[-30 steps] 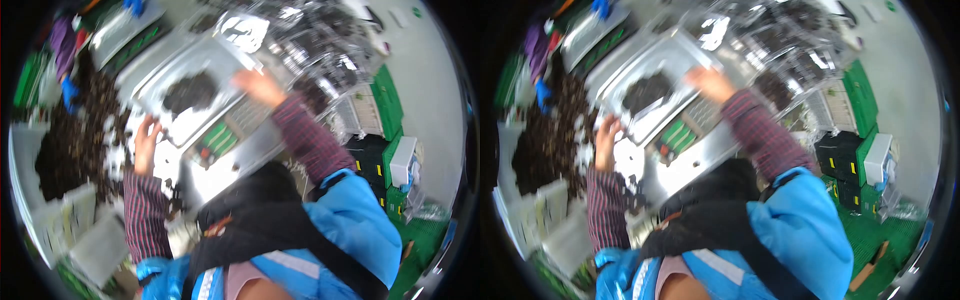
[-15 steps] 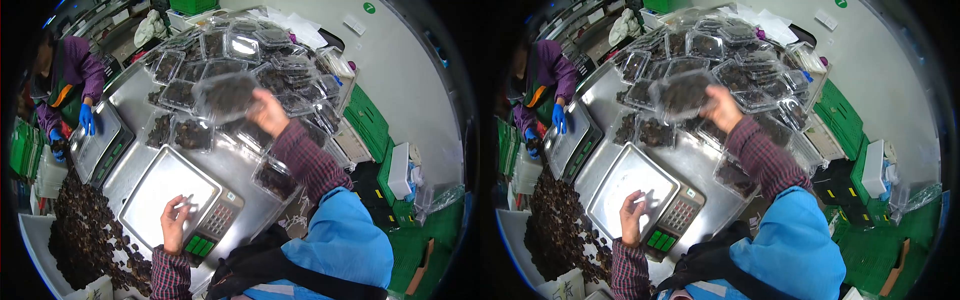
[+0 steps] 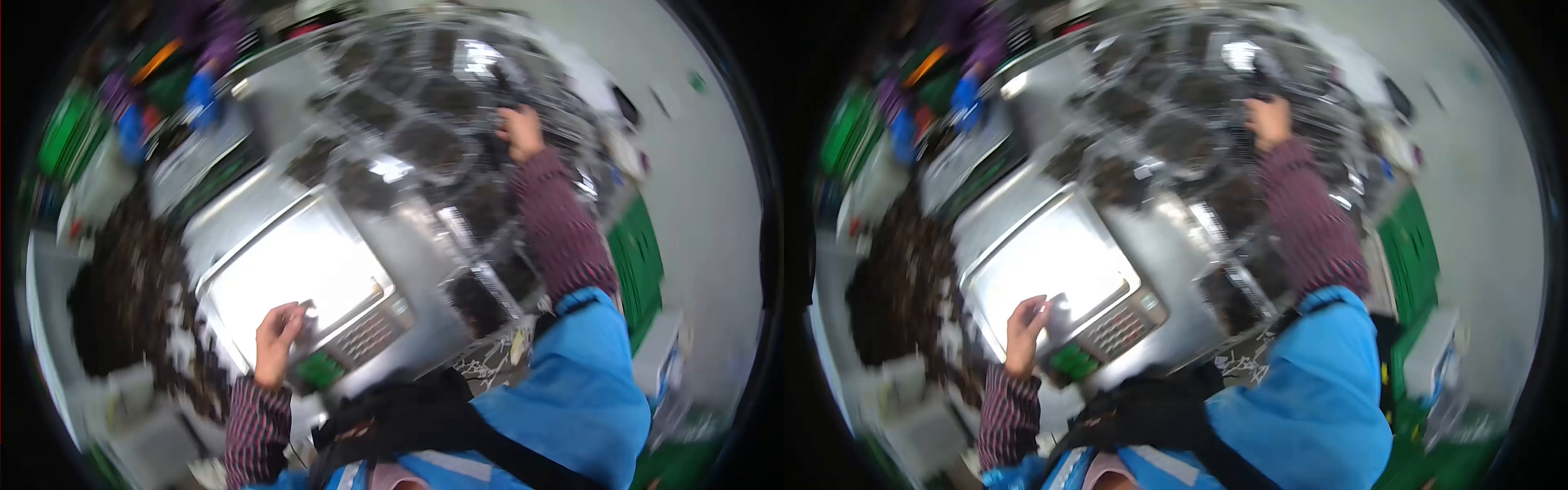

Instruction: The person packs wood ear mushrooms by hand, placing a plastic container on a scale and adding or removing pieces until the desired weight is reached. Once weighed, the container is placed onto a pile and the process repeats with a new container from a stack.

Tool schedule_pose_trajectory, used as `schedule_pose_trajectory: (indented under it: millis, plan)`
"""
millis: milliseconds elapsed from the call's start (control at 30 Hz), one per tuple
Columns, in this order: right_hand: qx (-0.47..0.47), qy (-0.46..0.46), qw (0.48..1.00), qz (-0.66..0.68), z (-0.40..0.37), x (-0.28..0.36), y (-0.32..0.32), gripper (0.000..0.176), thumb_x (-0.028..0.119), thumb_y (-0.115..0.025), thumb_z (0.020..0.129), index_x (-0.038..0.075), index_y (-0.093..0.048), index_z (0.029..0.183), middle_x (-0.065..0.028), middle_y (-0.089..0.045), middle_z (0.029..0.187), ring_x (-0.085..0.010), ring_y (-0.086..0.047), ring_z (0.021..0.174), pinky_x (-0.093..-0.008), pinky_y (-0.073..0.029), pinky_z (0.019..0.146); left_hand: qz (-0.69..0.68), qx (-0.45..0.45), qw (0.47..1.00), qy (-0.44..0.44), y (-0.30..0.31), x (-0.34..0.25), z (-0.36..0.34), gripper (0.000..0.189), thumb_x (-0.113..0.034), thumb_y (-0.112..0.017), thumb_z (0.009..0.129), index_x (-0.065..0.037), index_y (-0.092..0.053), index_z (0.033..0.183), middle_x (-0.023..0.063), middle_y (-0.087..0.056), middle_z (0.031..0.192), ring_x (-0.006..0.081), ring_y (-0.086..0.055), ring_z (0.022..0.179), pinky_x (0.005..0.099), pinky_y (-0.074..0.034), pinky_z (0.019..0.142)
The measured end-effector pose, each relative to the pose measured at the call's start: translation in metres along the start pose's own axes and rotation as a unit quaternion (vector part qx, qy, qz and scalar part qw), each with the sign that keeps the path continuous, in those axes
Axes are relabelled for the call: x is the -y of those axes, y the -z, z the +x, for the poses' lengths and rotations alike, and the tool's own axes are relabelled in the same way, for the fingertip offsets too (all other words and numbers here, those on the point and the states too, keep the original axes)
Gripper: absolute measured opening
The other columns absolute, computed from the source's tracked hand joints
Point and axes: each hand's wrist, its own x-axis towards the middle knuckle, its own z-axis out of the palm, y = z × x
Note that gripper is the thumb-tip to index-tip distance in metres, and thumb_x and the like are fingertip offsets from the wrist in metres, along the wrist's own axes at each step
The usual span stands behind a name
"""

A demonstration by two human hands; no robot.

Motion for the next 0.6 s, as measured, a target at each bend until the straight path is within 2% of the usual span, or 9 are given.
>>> schedule_pose_trajectory:
  millis: [67,167,233,300,367,467,500,567,600]
  plan:
    - [0.126,0.026,0.991,-0.029,-0.044,0.002,-0.033,0.059,0.012,-0.065,0.083,0.000,-0.043,0.137,-0.0039,-0.060,0.093,-0.0115,-0.056,0.077,-0.0283,-0.048,0.068,-0.003,-0.069,0.998,-0.002,0.033,0.030,-0.029,0.031,-0.012,-0.061,0.092,0.002,-0.055,0.120,0.0079,-0.065,0.106,0.0124,-0.060,0.092,0.0254,-0.049,0.079]
    - [0.338,0.074,0.930,-0.126,-0.132,0.036,-0.107,0.038,0.014,-0.058,0.088,0.001,-0.056,0.124,-0.0047,-0.060,0.108,-0.0096,-0.055,0.087,-0.0244,-0.044,0.073,-0.118,-0.207,0.971,-0.021,0.088,0.094,-0.091,0.028,-0.011,-0.059,0.093,0.001,-0.055,0.117,0.0069,-0.064,0.105,0.0132,-0.061,0.092,0.0279,-0.051,0.074]
    - [0.452,0.111,0.868,-0.174,-0.185,0.042,-0.170,0.039,0.016,-0.060,0.086,0.001,-0.057,0.122,-0.0047,-0.061,0.108,-0.0092,-0.055,0.088,-0.0234,-0.043,0.074,-0.117,-0.348,0.930,0.002,0.126,0.135,-0.143,0.039,-0.012,-0.064,0.088,-0.003,-0.051,0.124,0.0055,-0.059,0.108,0.0133,-0.058,0.086,0.0271,-0.050,0.070]
    - [0.589,0.151,0.771,-0.188,-0.249,0.059,-0.232,0.040,0.016,-0.062,0.085,0.002,-0.058,0.122,-0.0048,-0.061,0.109,-0.0100,-0.056,0.092,-0.0239,-0.044,0.077,-0.162,-0.494,0.853,-0.041,0.166,0.165,-0.200,0.048,-0.012,-0.067,0.087,-0.005,-0.046,0.129,0.0065,-0.055,0.113,0.0123,-0.055,0.087,0.0253,-0.050,0.069]
    - [0.667,0.254,0.684,-0.149,-0.338,0.074,-0.290,0.035,0.013,-0.062,0.085,0.000,-0.059,0.117,-0.0048,-0.062,0.103,-0.0127,-0.057,0.091,-0.0284,-0.045,0.080,-0.145,-0.631,0.761,-0.043,0.211,0.182,-0.260,0.062,-0.013,-0.070,0.085,-0.006,-0.035,0.135,0.0086,-0.044,0.122,0.0121,-0.053,0.088,0.0249,-0.048,0.070]
    - [0.741,0.353,0.552,-0.146,-0.476,0.106,-0.372,0.030,0.012,-0.060,0.086,0.002,-0.060,0.114,-0.0066,-0.062,0.104,-0.0166,-0.060,0.094,-0.0285,-0.046,0.082,-0.123,-0.765,0.625,-0.091,0.296,0.200,-0.338,0.076,-0.018,-0.073,0.084,-0.007,-0.025,0.142,0.0074,-0.036,0.131,0.0168,-0.049,0.103,0.0279,-0.045,0.085]
    - [0.756,0.381,0.513,-0.144,-0.526,0.116,-0.398,0.029,0.012,-0.060,0.087,0.003,-0.061,0.114,-0.0072,-0.063,0.105,-0.0182,-0.061,0.095,-0.0282,-0.046,0.083,-0.125,-0.769,0.620,-0.092,0.321,0.197,-0.353,0.076,-0.018,-0.073,0.084,-0.007,-0.025,0.142,0.0074,-0.036,0.131,0.0168,-0.049,0.103,0.0279,-0.045,0.085]
    - [0.752,0.497,0.430,-0.052,-0.619,0.128,-0.447,0.030,0.015,-0.062,0.087,0.006,-0.061,0.115,-0.0088,-0.062,0.113,-0.0237,-0.061,0.096,-0.0333,-0.047,0.088,-0.062,-0.774,0.604,-0.178,0.358,0.179,-0.374,0.087,-0.032,-0.073,0.085,-0.008,-0.018,0.148,0.0114,-0.024,0.150,0.0268,-0.036,0.130,0.0328,-0.032,0.106]
    - [0.749,0.497,0.434,-0.060,-0.639,0.128,-0.457,0.030,0.015,-0.062,0.087,0.006,-0.061,0.115,-0.0088,-0.062,0.113,-0.0237,-0.061,0.096,-0.0333,-0.047,0.088,-0.067,-0.769,0.610,-0.178,0.380,0.187,-0.381,0.087,-0.032,-0.073,0.085,-0.008,-0.018,0.148,0.0114,-0.024,0.150,0.0268,-0.036,0.130,0.0328,-0.032,0.106]
